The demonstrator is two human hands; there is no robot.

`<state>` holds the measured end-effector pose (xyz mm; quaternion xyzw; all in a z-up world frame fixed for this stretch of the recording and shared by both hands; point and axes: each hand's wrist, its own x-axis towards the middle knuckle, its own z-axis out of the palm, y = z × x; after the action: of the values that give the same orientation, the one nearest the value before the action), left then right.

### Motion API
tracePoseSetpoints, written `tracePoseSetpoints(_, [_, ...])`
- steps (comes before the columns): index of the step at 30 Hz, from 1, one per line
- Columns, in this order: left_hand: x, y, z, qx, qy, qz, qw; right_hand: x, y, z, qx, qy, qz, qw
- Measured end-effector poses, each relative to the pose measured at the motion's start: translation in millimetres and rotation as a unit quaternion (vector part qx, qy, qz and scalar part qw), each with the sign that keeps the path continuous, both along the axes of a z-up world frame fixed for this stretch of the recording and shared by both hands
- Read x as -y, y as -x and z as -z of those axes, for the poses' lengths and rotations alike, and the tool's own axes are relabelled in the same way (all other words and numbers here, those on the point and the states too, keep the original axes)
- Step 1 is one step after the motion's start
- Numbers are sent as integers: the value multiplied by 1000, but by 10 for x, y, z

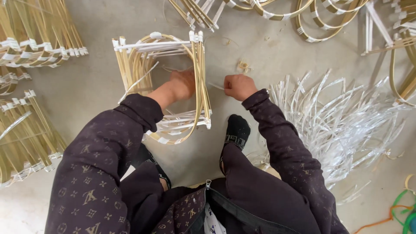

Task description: Assembling and trimming bamboo or wooden strips to create furniture or decorative frames.

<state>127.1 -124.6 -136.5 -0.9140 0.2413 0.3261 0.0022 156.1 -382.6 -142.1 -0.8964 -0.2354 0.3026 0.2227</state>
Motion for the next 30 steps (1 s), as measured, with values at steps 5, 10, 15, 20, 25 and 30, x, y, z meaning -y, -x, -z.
tracePoseSetpoints(5, [110,-36,-107,-27,-109,-17,993,194,-85,-383,-132,-55,4,990])
tracePoseSetpoints(10, [48,7,236,56,-74,-24,995,468,-148,-404,-312,-236,134,910])
tracePoseSetpoints(15, [56,-16,13,-14,-99,23,995,572,-56,-417,-436,-507,293,683])
tracePoseSetpoints(20, [-70,-158,144,-121,-28,-76,989,371,11,-472,-326,-510,372,704])
tracePoseSetpoints(25, [-248,-106,76,-153,-110,-13,982,356,-60,-175,-201,-474,470,717])
tracePoseSetpoints(30, [-307,0,252,-86,-95,-47,991,526,-162,208,-160,-469,560,665])
